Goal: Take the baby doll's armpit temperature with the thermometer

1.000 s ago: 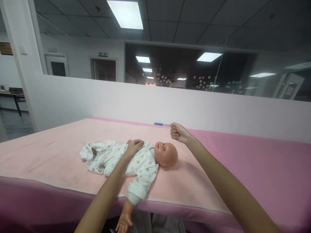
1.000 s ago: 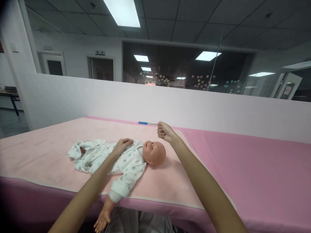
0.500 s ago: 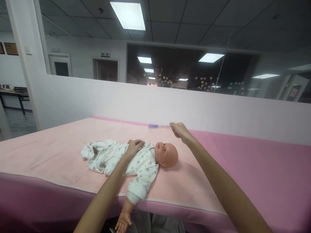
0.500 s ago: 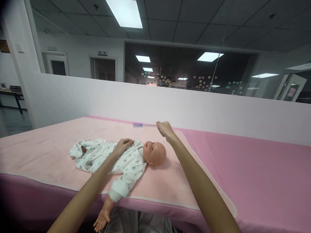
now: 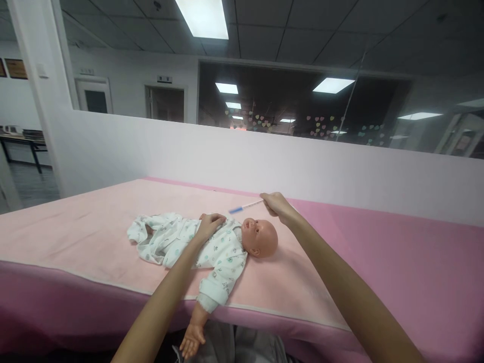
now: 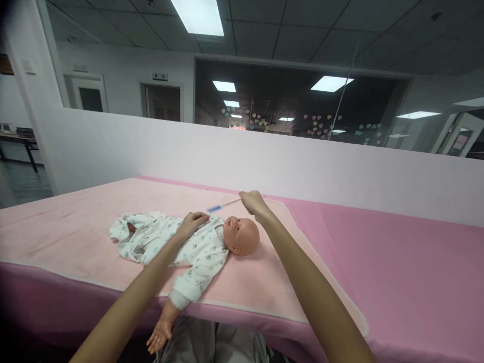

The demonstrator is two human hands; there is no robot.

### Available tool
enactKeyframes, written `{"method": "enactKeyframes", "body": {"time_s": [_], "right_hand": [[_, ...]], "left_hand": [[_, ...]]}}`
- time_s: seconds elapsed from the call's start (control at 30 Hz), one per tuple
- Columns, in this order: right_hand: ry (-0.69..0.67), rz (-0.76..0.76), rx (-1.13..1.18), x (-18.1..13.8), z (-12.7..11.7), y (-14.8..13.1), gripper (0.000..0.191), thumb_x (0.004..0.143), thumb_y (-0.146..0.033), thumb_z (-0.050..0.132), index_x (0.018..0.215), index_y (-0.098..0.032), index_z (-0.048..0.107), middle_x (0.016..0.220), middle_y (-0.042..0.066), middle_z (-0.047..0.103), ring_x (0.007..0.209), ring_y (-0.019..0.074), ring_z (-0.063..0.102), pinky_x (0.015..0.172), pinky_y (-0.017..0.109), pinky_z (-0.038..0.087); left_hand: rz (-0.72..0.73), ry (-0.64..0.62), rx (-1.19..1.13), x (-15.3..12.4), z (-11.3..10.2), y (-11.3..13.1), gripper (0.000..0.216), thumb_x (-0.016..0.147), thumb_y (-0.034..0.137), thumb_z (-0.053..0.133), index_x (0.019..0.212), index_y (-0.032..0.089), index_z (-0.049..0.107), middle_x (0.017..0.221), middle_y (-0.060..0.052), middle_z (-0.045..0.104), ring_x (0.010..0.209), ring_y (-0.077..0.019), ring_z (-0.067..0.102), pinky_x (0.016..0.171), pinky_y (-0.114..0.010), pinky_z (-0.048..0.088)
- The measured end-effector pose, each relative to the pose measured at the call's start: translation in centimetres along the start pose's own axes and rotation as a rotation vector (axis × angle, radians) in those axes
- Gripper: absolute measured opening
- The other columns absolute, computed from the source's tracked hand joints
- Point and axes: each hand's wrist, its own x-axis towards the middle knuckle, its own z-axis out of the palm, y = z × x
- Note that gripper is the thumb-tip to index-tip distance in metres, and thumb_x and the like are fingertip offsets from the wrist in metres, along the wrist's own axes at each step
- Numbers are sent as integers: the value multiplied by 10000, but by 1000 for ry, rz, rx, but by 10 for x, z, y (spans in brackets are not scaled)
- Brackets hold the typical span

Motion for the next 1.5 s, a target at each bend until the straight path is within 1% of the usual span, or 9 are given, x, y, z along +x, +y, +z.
{"method": "enactKeyframes", "body": {"time_s": [0.27, 0.43, 0.53, 0.6, 0.73, 0.83, 0.97, 1.13, 1.5], "right_hand": [[218, -133, -57, -6, 10, 1, 403, 773, -241, 431, 462, -218, 176, 425, -76, 127, 406, 52, 127, 403, 232, 112], [556, -704, -330, -56, 3, 15, 450, 852, -279, 402, 481, -204, 159, 449, -63, 141, 431, 64, 163, 444, 248, 142], [556, -1075, -679, -101, 1, 54, 432, 824, -200, 492, 459, -188, 260, 439, -67, 217, 430, 69, 186, 469, 267, 141], [523, -1183, -841, -127, 5, 85, 387, 801, -187, 544, 469, -184, 344, 428, -60, 289, 433, 78, 244, 479, 273, 148], [359, -1006, -1042, -152, 21, 136, 352, 853, -188, 451, 501, -176, 452, 427, -20, 415, 430, 97, 361, 489, 277, 166], [257, -765, -1114, -151, 35, 149, 372, 876, -174, 364, 536, -169, 515, 455, 15, 513, 438, 111, 457, 486, 278, 165], [79, -496, -1175, -139, 49, 142, 353, 874, -209, 376, 593, -165, 586, 530, 49, 613, 489, 143, 560, 472, 268, 157], [-129, -336, -1213, -129, 61, 128, 350, 878, -243, 349, 734, -168, 659, 651, 85, 670, 608, 218, 630, 476, 257, 225], [-207, -190, -1109, -131, 57, 125, 525, 934, -380, 236, 750, -144, 668, 719, 120, 668, 670, 206, 632, 548, 258, 344]], "left_hand": [[6, 4, 18, 0, 0, 2, 293, 701, 361, 530, 791, 134, 692, 772, -55, 698, 772, -201, 615, 746, -300, 438], [4, -20, 17, -6, -2, 9, 274, 709, 349, 535, 788, 141, 694, 807, -63, 703, 822, -217, 613, 768, -314, 438], [10, -151, -26, -13, -5, 16, 263, 713, 359, 561, 790, 152, 704, 883, -69, 702, 894, -233, 603, 770, -312, 448], [6, -251, -56, -16, -6, 18, 249, 701, 358, 593, 794, 160, 712, 908, -69, 701, 918, -237, 600, 781, -312, 452], [41, -344, -82, -18, -7, 18, 242, 645, 345, 673, 804, 168, 720, 915, -75, 700, 934, -239, 600, 805, -318, 460], [49, -352, -90, -17, -7, 16, 250, 631, 355, 693, 794, 167, 720, 923, -81, 698, 934, -239, 601, 799, -318, 467], [22, -324, -55, -18, -8, 18, 244, 645, 353, 681, 802, 170, 718, 914, -77, 700, 906, -230, 608, 779, -308, 468], [8, -296, -37, -21, -8, 20, 240, 652, 336, 666, 813, 164, 715, 899, -73, 703, 903, -230, 605, 778, -304, 464], [-4, -302, -42, -22, -7, 23, 253, 646, 349, 658, 792, 150, 714, 875, -79, 704, 890, -233, 604, 782, -310, 460]]}}
